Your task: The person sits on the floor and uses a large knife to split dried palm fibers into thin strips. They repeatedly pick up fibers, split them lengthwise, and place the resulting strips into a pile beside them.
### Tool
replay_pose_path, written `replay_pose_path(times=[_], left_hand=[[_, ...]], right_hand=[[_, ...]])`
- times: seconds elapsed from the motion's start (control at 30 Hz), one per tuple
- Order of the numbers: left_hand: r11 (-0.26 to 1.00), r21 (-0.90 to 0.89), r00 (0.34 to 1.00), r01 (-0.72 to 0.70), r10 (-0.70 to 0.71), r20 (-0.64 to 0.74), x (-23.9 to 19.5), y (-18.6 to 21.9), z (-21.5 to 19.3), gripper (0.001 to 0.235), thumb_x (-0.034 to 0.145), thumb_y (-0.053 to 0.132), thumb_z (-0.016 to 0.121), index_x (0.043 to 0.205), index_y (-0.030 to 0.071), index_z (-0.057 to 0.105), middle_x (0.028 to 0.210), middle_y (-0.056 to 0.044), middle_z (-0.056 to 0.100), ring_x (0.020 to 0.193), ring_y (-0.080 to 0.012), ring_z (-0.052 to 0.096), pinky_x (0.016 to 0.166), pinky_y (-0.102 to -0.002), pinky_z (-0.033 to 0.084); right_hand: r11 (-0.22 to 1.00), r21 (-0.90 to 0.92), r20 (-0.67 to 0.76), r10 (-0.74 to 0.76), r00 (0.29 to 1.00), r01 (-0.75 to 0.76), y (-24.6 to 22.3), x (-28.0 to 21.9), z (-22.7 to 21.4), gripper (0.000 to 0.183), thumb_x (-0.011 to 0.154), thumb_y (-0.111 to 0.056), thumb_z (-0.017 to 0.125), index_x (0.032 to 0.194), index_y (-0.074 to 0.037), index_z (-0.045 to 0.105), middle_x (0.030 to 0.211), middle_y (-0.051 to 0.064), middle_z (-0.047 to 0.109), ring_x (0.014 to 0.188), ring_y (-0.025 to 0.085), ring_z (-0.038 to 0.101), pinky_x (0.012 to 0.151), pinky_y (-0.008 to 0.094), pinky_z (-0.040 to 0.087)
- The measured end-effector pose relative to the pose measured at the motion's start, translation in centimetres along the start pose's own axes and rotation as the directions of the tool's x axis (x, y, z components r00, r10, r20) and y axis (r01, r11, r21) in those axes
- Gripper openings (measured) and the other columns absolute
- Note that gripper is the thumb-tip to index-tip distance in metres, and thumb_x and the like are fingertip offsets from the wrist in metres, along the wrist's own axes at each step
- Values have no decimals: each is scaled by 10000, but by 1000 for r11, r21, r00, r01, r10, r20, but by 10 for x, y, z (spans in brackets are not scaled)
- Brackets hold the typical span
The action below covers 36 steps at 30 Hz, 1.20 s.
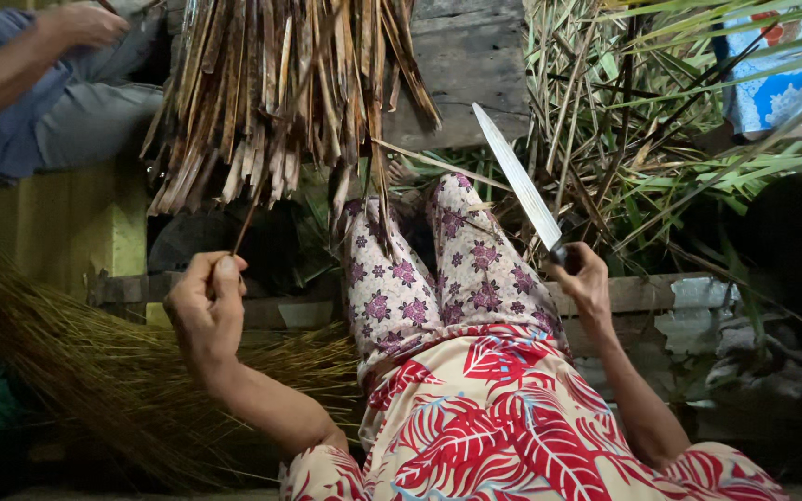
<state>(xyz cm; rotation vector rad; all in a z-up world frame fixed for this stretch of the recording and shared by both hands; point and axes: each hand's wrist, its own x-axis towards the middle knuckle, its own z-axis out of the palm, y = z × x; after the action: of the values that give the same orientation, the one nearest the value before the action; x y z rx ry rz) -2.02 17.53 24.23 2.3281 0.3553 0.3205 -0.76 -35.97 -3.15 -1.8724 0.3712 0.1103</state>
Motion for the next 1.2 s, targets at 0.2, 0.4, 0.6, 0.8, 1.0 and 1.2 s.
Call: replay_pose_path(times=[0.2,0.4,0.6,0.8,1.0,1.2], left_hand=[[983,-155,995,-101,96,-36,18,23,72,288,1083,314,700,1095,58,833,743,-172,725,698,-272,725,681,-426,595],[968,-217,980,-126,156,125,38,43,193,249,1076,220,649,1062,65,842,855,-195,793,769,-355,773,811,-498,605],[931,-215,949,-294,311,49,45,48,282,212,1079,223,632,1035,95,796,929,-205,817,960,-425,810,942,-539,607],[862,-213,885,-461,464,-37,41,64,294,112,1031,120,693,971,93,783,825,-173,782,830,-403,800,721,-441,640],[803,-271,844,-530,529,-84,44,36,328,98,919,18,682,888,23,774,792,-223,701,849,-486,751,708,-487,617],[784,-246,822,-569,544,-169,41,43,333,131,932,-9,657,928,38,779,811,-206,704,859,-470,755,702,-462,623]], right_hand=[[960,225,-39,-163,986,168,-75,-19,19,647,912,-192,938,1461,41,687,1150,257,732,1037,269,646,940,473,576],[952,127,-73,-272,960,279,-106,2,41,537,807,-179,1020,1273,-68,778,969,115,714,865,198,641,753,356,514],[954,225,-14,-202,979,200,-150,9,67,576,888,-295,994,1318,-7,742,978,172,707,833,233,640,646,325,572],[933,213,98,-317,943,291,-198,-2,62,765,956,-321,932,1618,-103,615,1549,261,625,1288,366,650,1146,584,487],[921,334,246,-289,925,200,-244,-16,52,619,981,-219,862,1567,-143,676,852,69,699,655,83,592,582,222,519],[883,434,225,-298,928,178,-238,-12,58,600,980,-157,846,1553,-96,679,768,92,642,582,96,558,529,237,478]])
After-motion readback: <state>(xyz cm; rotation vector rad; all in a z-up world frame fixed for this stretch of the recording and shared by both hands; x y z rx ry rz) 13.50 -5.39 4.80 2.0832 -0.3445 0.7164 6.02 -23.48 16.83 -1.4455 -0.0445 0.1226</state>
